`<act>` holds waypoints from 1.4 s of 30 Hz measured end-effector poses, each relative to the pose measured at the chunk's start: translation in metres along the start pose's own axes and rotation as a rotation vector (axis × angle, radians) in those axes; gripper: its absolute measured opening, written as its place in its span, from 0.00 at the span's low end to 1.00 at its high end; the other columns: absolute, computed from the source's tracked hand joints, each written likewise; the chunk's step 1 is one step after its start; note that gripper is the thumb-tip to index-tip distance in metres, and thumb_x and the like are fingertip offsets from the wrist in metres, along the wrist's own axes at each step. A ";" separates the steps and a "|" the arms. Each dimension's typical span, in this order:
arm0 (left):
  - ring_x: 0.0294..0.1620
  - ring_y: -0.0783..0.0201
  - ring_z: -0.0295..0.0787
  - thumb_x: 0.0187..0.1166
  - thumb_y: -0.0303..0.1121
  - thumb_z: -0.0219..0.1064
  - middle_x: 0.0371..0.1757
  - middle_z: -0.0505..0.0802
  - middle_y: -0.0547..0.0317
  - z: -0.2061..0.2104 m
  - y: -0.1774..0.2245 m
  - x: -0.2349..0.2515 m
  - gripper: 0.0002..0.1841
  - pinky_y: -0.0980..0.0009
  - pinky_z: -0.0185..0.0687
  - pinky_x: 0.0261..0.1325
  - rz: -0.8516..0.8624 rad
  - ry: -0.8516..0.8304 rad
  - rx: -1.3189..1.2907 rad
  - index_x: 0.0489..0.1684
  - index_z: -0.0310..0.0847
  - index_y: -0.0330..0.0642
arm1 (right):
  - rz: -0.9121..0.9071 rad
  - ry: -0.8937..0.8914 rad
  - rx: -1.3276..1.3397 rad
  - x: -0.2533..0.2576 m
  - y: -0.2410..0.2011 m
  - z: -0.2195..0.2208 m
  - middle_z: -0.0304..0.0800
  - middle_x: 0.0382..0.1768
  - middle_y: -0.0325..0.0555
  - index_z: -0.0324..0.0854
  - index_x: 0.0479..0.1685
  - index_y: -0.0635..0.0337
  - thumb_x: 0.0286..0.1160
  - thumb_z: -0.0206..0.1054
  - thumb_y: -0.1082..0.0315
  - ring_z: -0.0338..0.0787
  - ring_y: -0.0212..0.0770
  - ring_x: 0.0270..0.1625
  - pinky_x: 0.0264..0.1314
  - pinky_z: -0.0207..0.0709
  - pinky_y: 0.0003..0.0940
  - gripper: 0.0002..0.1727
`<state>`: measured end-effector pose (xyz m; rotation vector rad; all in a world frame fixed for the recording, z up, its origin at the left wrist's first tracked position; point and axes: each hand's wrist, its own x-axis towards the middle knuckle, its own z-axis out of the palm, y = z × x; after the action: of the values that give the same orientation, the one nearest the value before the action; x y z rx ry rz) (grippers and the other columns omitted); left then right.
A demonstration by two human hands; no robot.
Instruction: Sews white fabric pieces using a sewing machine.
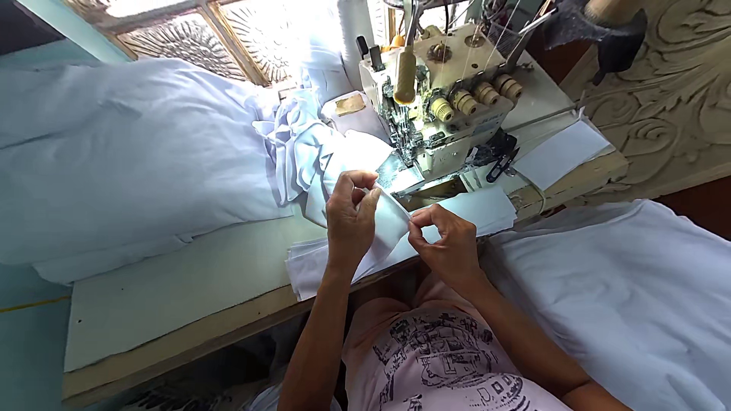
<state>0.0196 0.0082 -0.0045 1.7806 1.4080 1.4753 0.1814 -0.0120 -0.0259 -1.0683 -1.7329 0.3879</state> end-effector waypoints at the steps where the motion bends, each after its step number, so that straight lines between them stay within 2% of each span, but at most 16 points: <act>1: 0.38 0.74 0.81 0.79 0.21 0.62 0.47 0.87 0.50 0.003 -0.002 0.007 0.10 0.82 0.78 0.43 0.042 0.010 0.089 0.55 0.79 0.28 | 0.011 -0.012 -0.026 0.004 0.002 0.000 0.93 0.31 0.49 0.85 0.29 0.65 0.61 0.70 0.78 0.94 0.37 0.37 0.39 0.85 0.27 0.01; 3: 0.43 0.61 0.88 0.78 0.22 0.65 0.45 0.92 0.41 0.011 -0.009 0.027 0.10 0.70 0.82 0.50 0.132 0.035 0.253 0.51 0.83 0.24 | 0.042 -0.044 -0.065 0.016 0.007 0.000 0.90 0.30 0.50 0.84 0.35 0.67 0.65 0.72 0.77 0.92 0.41 0.33 0.33 0.84 0.34 0.04; 6: 0.42 0.48 0.93 0.76 0.22 0.66 0.40 0.94 0.39 0.024 -0.019 0.055 0.08 0.55 0.85 0.49 0.181 -0.005 0.430 0.44 0.88 0.27 | 0.094 -0.063 -0.136 0.034 0.011 0.001 0.87 0.31 0.51 0.78 0.43 0.64 0.71 0.71 0.75 0.89 0.45 0.30 0.26 0.79 0.40 0.08; 8: 0.42 0.44 0.90 0.75 0.22 0.66 0.37 0.92 0.39 0.030 -0.022 0.066 0.05 0.49 0.82 0.49 0.168 -0.101 0.490 0.38 0.88 0.28 | 0.122 -0.057 -0.129 0.039 0.016 0.001 0.83 0.29 0.49 0.76 0.44 0.62 0.71 0.70 0.74 0.85 0.45 0.26 0.22 0.75 0.39 0.09; 10: 0.47 0.40 0.89 0.75 0.23 0.67 0.37 0.91 0.39 0.033 -0.021 0.068 0.05 0.47 0.78 0.55 0.215 -0.127 0.569 0.34 0.88 0.30 | 0.161 -0.050 -0.107 0.040 0.020 0.002 0.83 0.28 0.48 0.76 0.44 0.62 0.69 0.70 0.74 0.84 0.43 0.24 0.20 0.73 0.38 0.10; 13: 0.57 0.33 0.82 0.80 0.27 0.66 0.47 0.88 0.36 0.033 -0.014 0.050 0.07 0.41 0.75 0.58 0.280 -0.160 0.740 0.39 0.88 0.33 | 0.236 -0.037 -0.060 0.037 0.022 0.004 0.85 0.29 0.48 0.79 0.43 0.63 0.66 0.71 0.76 0.86 0.42 0.26 0.23 0.77 0.37 0.09; 16: 0.49 0.36 0.86 0.82 0.28 0.63 0.43 0.88 0.37 0.037 -0.004 0.032 0.08 0.41 0.77 0.50 0.232 -0.170 0.778 0.42 0.89 0.34 | 0.274 -0.035 -0.006 0.031 0.022 -0.001 0.86 0.28 0.46 0.80 0.41 0.63 0.63 0.71 0.76 0.87 0.40 0.27 0.26 0.79 0.36 0.09; 19: 0.35 0.46 0.85 0.83 0.29 0.65 0.34 0.88 0.44 0.041 -0.003 0.023 0.10 0.49 0.76 0.41 0.155 -0.152 0.609 0.46 0.93 0.35 | 0.277 -0.019 0.039 0.020 0.022 -0.008 0.85 0.27 0.45 0.79 0.40 0.64 0.61 0.71 0.75 0.86 0.38 0.27 0.27 0.79 0.34 0.09; 21: 0.35 0.50 0.84 0.82 0.29 0.67 0.35 0.88 0.47 0.042 -0.004 0.022 0.09 0.51 0.75 0.42 0.133 -0.163 0.509 0.47 0.93 0.36 | 0.286 0.002 0.056 0.015 0.022 -0.010 0.84 0.26 0.44 0.79 0.39 0.64 0.61 0.70 0.74 0.86 0.36 0.27 0.28 0.80 0.31 0.08; 23: 0.36 0.48 0.86 0.82 0.29 0.67 0.37 0.90 0.45 0.042 -0.006 0.025 0.09 0.49 0.77 0.43 0.124 -0.177 0.481 0.47 0.92 0.35 | 0.299 0.020 0.057 0.015 0.022 -0.009 0.84 0.26 0.43 0.79 0.38 0.63 0.62 0.69 0.74 0.85 0.34 0.27 0.28 0.79 0.29 0.07; 29: 0.28 0.48 0.83 0.83 0.34 0.67 0.27 0.86 0.46 0.047 -0.008 0.033 0.11 0.49 0.75 0.38 0.120 -0.118 0.603 0.37 0.85 0.33 | 0.275 0.031 0.017 0.025 0.030 -0.001 0.84 0.27 0.46 0.81 0.40 0.64 0.63 0.69 0.77 0.85 0.38 0.26 0.26 0.77 0.32 0.07; 31: 0.33 0.45 0.85 0.83 0.33 0.66 0.31 0.87 0.44 0.046 -0.007 0.033 0.11 0.47 0.77 0.41 0.145 -0.126 0.634 0.36 0.85 0.32 | 0.222 0.038 -0.031 0.024 0.032 0.002 0.87 0.28 0.47 0.86 0.42 0.64 0.63 0.68 0.78 0.86 0.39 0.27 0.27 0.79 0.32 0.09; 33: 0.46 0.38 0.88 0.84 0.30 0.65 0.42 0.91 0.38 0.041 -0.003 0.033 0.10 0.42 0.79 0.51 0.150 -0.182 0.662 0.42 0.89 0.31 | 0.150 0.051 -0.121 0.025 0.033 0.006 0.89 0.30 0.50 0.92 0.45 0.64 0.66 0.67 0.79 0.88 0.44 0.28 0.27 0.80 0.37 0.11; 35: 0.55 0.33 0.88 0.84 0.28 0.62 0.51 0.92 0.34 0.037 -0.004 0.035 0.12 0.39 0.79 0.56 0.149 -0.226 0.699 0.49 0.90 0.30 | 0.077 0.041 -0.257 0.029 0.032 0.010 0.86 0.29 0.52 0.93 0.48 0.64 0.67 0.67 0.79 0.88 0.49 0.27 0.27 0.80 0.41 0.13; 37: 0.58 0.32 0.87 0.84 0.27 0.60 0.55 0.91 0.33 0.034 -0.009 0.040 0.13 0.39 0.79 0.58 0.161 -0.228 0.737 0.54 0.89 0.30 | 0.014 0.025 -0.425 0.033 0.028 0.015 0.87 0.28 0.53 0.93 0.48 0.64 0.66 0.69 0.79 0.89 0.52 0.29 0.33 0.82 0.44 0.13; 42: 0.66 0.32 0.82 0.85 0.28 0.60 0.62 0.88 0.34 0.021 -0.022 0.061 0.14 0.39 0.77 0.65 0.149 -0.232 0.780 0.59 0.87 0.32 | -0.068 0.037 -0.681 0.036 0.024 0.024 0.86 0.23 0.49 0.93 0.50 0.61 0.66 0.71 0.74 0.86 0.49 0.24 0.40 0.78 0.46 0.14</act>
<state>0.0243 0.0763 -0.0010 2.4507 1.9054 0.7616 0.1687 0.0353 -0.0315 -1.4676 -1.9093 -0.2939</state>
